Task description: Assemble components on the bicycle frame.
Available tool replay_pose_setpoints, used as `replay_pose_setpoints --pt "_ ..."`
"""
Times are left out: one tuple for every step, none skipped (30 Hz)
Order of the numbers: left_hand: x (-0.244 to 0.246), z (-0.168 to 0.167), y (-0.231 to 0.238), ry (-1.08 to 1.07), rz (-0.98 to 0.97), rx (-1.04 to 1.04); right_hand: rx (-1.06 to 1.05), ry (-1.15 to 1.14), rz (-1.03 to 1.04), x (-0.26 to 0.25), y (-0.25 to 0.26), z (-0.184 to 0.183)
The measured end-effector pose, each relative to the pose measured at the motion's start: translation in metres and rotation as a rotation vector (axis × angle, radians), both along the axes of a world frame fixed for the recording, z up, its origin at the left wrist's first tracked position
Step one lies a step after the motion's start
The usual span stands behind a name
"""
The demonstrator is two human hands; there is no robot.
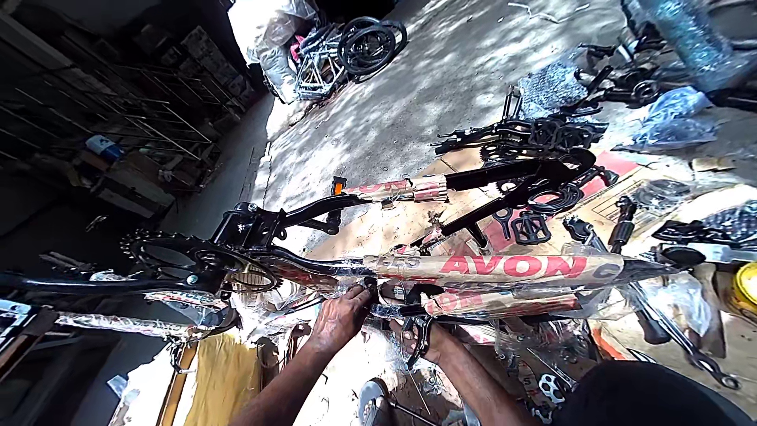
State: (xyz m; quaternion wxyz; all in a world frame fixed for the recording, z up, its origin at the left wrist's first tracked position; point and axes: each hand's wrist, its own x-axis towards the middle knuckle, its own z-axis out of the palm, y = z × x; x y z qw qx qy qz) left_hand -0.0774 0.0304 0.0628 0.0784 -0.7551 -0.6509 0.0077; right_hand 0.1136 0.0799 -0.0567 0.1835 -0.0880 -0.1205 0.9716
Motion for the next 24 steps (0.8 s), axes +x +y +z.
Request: replay_pose_setpoints --pt "0.000 0.000 0.000 0.004 0.006 -0.004 0.021 -0.021 -0.052 -0.003 -0.005 0.001" --pt "-0.001 0.000 0.000 0.009 0.011 -0.009 0.077 -0.079 -0.130 -0.010 -0.012 0.003" --pt "-0.001 0.000 -0.001 0.013 0.012 -0.010 0.154 -0.139 -0.208 -0.018 -0.021 0.006" --pt "-0.001 -0.001 -0.001 0.016 0.012 -0.014 0.248 -0.171 -0.268 -0.025 -0.029 0.006" --pt "-0.001 -0.002 -0.001 0.018 0.009 -0.014 0.341 -0.179 -0.312 -0.031 -0.034 0.006" --pt "-0.001 -0.002 0.000 0.020 0.006 -0.012 0.421 -0.179 -0.349 -0.039 -0.039 0.003" --pt "-0.001 -0.002 0.000 0.016 0.007 -0.012 0.490 -0.187 -0.350 -0.044 -0.042 0.001" --pt "0.000 -0.002 0.000 0.013 0.010 -0.011 0.546 -0.193 -0.333 -0.048 -0.046 -0.002" --pt "0.000 -0.002 -0.001 0.014 0.013 -0.010 0.579 -0.202 -0.329 -0.051 -0.048 -0.003" --pt "0.001 -0.001 -0.001 0.017 0.016 -0.009 0.587 -0.221 -0.336 -0.055 -0.051 -0.004" --pt "0.001 -0.001 -0.001 0.019 0.016 -0.006 0.584 -0.238 -0.340 -0.056 -0.053 -0.004" --pt "0.001 -0.001 -0.002 0.020 0.020 -0.010 0.589 -0.247 -0.339 -0.056 -0.056 -0.004" --pt "0.000 -0.002 -0.002 0.025 0.029 -0.017 0.611 -0.243 -0.335 -0.056 -0.059 -0.004" --pt "-0.001 -0.002 -0.003 0.024 0.028 -0.016 0.635 -0.237 -0.334 -0.055 -0.060 -0.002" --pt "-0.001 -0.002 -0.003 0.019 0.026 -0.014 0.632 -0.227 -0.343 -0.055 -0.061 0.001" --pt "-0.001 -0.002 -0.002 0.015 0.021 -0.011 0.616 -0.222 -0.350 -0.055 -0.060 0.004" --pt "-0.001 -0.002 -0.002 0.013 0.014 -0.002 0.601 -0.230 -0.349 -0.055 -0.058 0.005" --pt "-0.001 -0.002 -0.002 0.016 0.011 0.000 0.585 -0.230 -0.336 -0.055 -0.055 0.005" --pt "-0.001 -0.002 -0.002 0.019 0.011 -0.002 0.560 -0.207 -0.308 -0.052 -0.050 0.004" --pt "-0.002 -0.002 -0.002 0.024 0.007 0.000 0.519 -0.158 -0.262 -0.048 -0.044 0.002" --pt "-0.001 -0.002 -0.002 0.023 0.005 0.001 0.429 -0.104 -0.194 -0.039 -0.034 0.002" --pt "-0.002 -0.001 -0.002 0.025 0.004 0.000 0.304 -0.070 -0.113 -0.026 -0.023 0.003" --pt "-0.002 -0.001 -0.002 0.024 0.000 0.002 0.133 -0.082 -0.044 -0.011 -0.010 0.004" --pt "-0.002 -0.001 -0.002 0.021 -0.008 0.009 -0.029 -0.191 0.004 0.001 0.002 0.010"
